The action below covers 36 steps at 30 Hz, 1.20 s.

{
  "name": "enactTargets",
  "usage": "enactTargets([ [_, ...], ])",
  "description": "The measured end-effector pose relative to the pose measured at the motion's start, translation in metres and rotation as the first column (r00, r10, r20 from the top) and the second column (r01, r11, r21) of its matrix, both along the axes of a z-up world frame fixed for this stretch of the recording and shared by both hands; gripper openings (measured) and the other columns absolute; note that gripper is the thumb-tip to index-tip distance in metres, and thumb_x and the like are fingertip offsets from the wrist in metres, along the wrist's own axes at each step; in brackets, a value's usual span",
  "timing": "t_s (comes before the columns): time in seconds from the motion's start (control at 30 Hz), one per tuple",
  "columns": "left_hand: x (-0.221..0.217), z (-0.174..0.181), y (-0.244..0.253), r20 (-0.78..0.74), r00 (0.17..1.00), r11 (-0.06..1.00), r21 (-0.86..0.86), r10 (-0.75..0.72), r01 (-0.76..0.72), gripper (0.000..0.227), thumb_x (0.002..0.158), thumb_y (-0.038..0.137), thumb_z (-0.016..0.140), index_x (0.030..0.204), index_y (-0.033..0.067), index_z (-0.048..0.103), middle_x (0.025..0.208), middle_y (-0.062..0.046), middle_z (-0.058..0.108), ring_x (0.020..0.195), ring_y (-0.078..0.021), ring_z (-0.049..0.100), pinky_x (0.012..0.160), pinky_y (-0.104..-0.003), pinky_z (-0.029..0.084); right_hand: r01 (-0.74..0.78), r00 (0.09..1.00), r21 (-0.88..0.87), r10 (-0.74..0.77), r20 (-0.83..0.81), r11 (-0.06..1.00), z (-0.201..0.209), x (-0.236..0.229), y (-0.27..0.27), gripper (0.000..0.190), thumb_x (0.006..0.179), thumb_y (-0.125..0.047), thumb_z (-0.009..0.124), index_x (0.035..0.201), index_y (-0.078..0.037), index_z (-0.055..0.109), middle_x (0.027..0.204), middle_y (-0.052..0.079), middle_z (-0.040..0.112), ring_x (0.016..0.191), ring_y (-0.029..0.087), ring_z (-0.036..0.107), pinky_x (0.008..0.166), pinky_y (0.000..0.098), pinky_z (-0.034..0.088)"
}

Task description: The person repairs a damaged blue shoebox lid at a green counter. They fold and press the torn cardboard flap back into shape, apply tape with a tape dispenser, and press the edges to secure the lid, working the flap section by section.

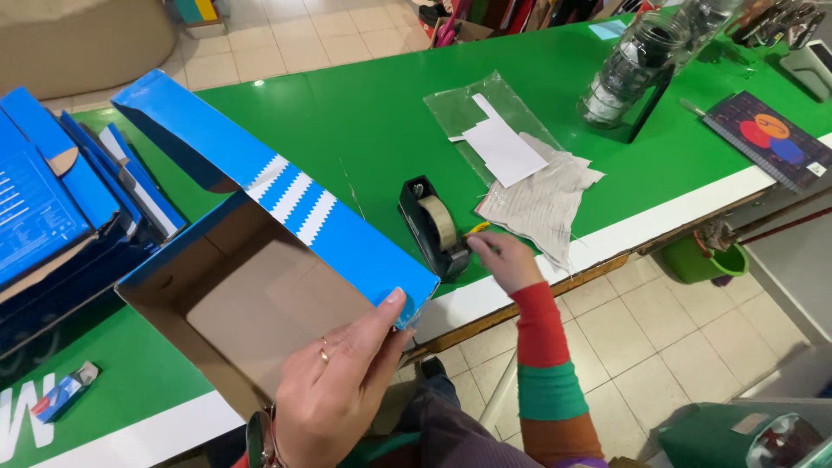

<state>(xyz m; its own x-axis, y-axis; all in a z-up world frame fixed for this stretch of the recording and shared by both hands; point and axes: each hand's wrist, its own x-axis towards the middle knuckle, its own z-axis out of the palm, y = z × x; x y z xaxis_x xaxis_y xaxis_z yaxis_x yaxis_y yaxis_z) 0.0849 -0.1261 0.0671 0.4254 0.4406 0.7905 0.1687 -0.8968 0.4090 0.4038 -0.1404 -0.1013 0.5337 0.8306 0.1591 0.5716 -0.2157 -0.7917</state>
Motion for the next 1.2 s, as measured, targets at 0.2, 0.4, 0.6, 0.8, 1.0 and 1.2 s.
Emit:
enactTargets([
  [0.2,0.0,0.002,0.0,-0.021,1.0,1.0,0.002,0.0,0.0,0.042,0.082,0.003,0.086,0.121,0.0022,0.07,0.096,-0.01,0.077,0.08,-0.0191,0.076,0.068,-0.03,0.06,-0.029,0.988,-0.049,0.021,-0.152,0.998,-0.049,0.006,0.016,0.034,0.097,-0.036,0.069,0.108,-0.004,0.077,0.087,0.004,0.072,0.077,0.01,0.063,0.068,0.0257,0.048],
  [0.4,0.0,-0.001,0.001,-0.011,1.0,1.0,0.003,0.001,-0.001,0.043,0.082,0.002,0.086,0.122,0.003,0.069,0.1,-0.011,0.077,0.08,-0.0182,0.077,0.068,-0.029,0.06,0.057,0.96,0.039,-0.044,-0.275,0.998,-0.062,-0.006,0.021,0.024,0.092,-0.025,0.075,0.097,-0.002,0.075,0.073,0.0,0.058,0.065,0.007,0.048,0.058,0.0237,0.039],
  [0.6,-0.001,-0.001,0.0,-0.006,1.0,1.0,-0.001,-0.01,0.01,0.044,0.082,0.002,0.086,0.122,0.003,0.069,0.104,-0.011,0.078,0.083,-0.0184,0.078,0.07,-0.029,0.06,0.229,0.751,0.277,0.011,-0.661,0.933,-0.094,-0.026,0.022,0.012,0.098,-0.014,0.07,0.104,-0.003,0.07,0.081,-0.002,0.059,0.069,0.006,0.048,0.062,0.022,0.04],
  [0.8,-0.001,0.002,0.0,-0.017,1.0,1.0,-0.008,-0.012,0.011,0.044,0.083,0.0,0.086,0.123,0.0027,0.069,0.104,-0.012,0.077,0.084,-0.0195,0.077,0.072,-0.03,0.06,0.253,0.444,0.447,0.308,-0.842,0.858,-0.108,-0.022,0.012,0.008,0.101,-0.012,0.065,0.104,-0.005,0.065,0.099,0.003,0.067,0.088,0.011,0.059,0.083,0.03,0.05],
  [1.0,-0.001,-0.001,0.001,-0.008,1.0,1.0,0.005,-0.02,0.02,0.044,0.083,0.001,0.086,0.124,0.0026,0.068,0.104,-0.011,0.077,0.084,-0.0201,0.077,0.073,-0.031,0.061,0.258,0.254,0.507,0.448,-0.857,0.823,-0.115,-0.023,-0.002,0.006,0.102,-0.012,0.061,0.099,-0.008,0.063,0.102,0.006,0.066,0.1,0.017,0.06,0.1,0.0401,0.048],
  [1.2,-0.003,0.003,0.0,-0.023,0.999,0.998,-0.056,-0.043,0.041,0.046,0.08,0.001,0.086,0.123,0.002,0.069,0.104,-0.014,0.076,0.084,-0.0219,0.077,0.07,-0.031,0.06,0.255,0.127,0.431,0.412,-0.902,0.866,-0.133,-0.023,-0.009,0.009,0.1,-0.015,0.062,0.096,-0.006,0.062,0.101,0.01,0.067,0.104,0.023,0.063,0.104,0.0435,0.048],
])
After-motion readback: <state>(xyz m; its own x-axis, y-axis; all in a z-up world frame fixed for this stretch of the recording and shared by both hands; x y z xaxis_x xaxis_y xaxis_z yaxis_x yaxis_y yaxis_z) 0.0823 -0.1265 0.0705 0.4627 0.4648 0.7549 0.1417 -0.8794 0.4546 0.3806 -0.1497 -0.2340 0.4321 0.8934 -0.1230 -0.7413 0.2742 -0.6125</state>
